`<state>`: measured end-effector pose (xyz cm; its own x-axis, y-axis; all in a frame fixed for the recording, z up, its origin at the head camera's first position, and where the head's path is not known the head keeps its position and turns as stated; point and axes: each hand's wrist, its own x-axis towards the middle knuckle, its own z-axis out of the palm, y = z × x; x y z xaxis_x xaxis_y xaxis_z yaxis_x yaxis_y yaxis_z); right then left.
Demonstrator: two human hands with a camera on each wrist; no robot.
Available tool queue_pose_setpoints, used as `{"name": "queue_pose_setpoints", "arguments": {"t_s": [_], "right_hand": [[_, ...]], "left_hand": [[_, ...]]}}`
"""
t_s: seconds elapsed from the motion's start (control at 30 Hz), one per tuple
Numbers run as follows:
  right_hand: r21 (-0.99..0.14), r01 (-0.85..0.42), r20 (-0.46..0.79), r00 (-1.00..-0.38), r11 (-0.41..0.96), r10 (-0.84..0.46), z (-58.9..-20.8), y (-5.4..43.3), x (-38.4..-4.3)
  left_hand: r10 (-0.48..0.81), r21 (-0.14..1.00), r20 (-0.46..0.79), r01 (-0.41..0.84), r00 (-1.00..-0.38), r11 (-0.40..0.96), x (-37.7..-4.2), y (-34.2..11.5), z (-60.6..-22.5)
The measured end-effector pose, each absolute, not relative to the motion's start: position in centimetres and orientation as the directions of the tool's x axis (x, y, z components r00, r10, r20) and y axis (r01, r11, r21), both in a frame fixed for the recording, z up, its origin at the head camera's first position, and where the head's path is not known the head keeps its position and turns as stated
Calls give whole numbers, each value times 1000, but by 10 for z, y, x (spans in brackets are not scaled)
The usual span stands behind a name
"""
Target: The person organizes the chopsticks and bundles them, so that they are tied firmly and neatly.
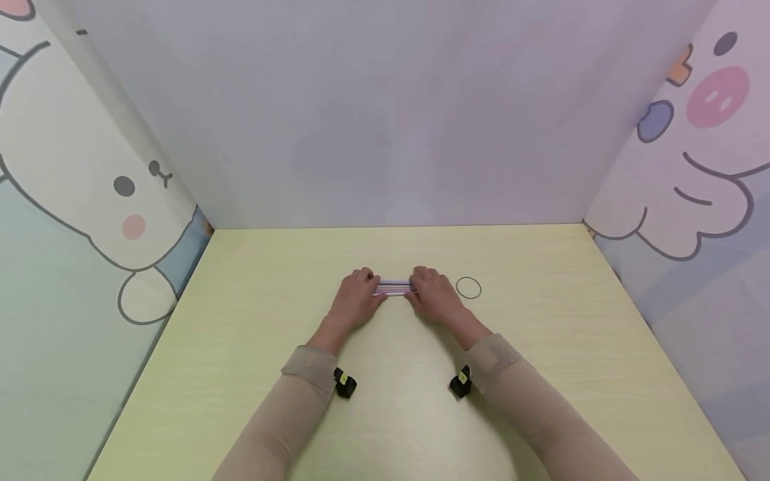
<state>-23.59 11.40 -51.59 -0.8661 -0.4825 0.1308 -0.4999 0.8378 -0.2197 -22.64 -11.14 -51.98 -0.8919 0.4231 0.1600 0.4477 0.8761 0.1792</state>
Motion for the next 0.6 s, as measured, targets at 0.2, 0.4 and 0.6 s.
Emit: {"name": "queue_pose_setpoints", "arguments": {"t_s": [0.2, 0.4, 0.6], "right_hand": [[-199, -520, 183, -853, 831, -490, -515, 114, -235], [-185, -512, 187, -856, 839, -482, -514, 113, -235], [-169, -506, 191, -859, 846, -476, -512, 113, -234]], "left_hand": [[422, 188, 159, 447, -892, 875, -226, -112, -519], [421, 201, 168, 449, -892, 871, -226, -112, -518], [429, 195, 182, 460, -885, 866, -227, -113, -520]]}}
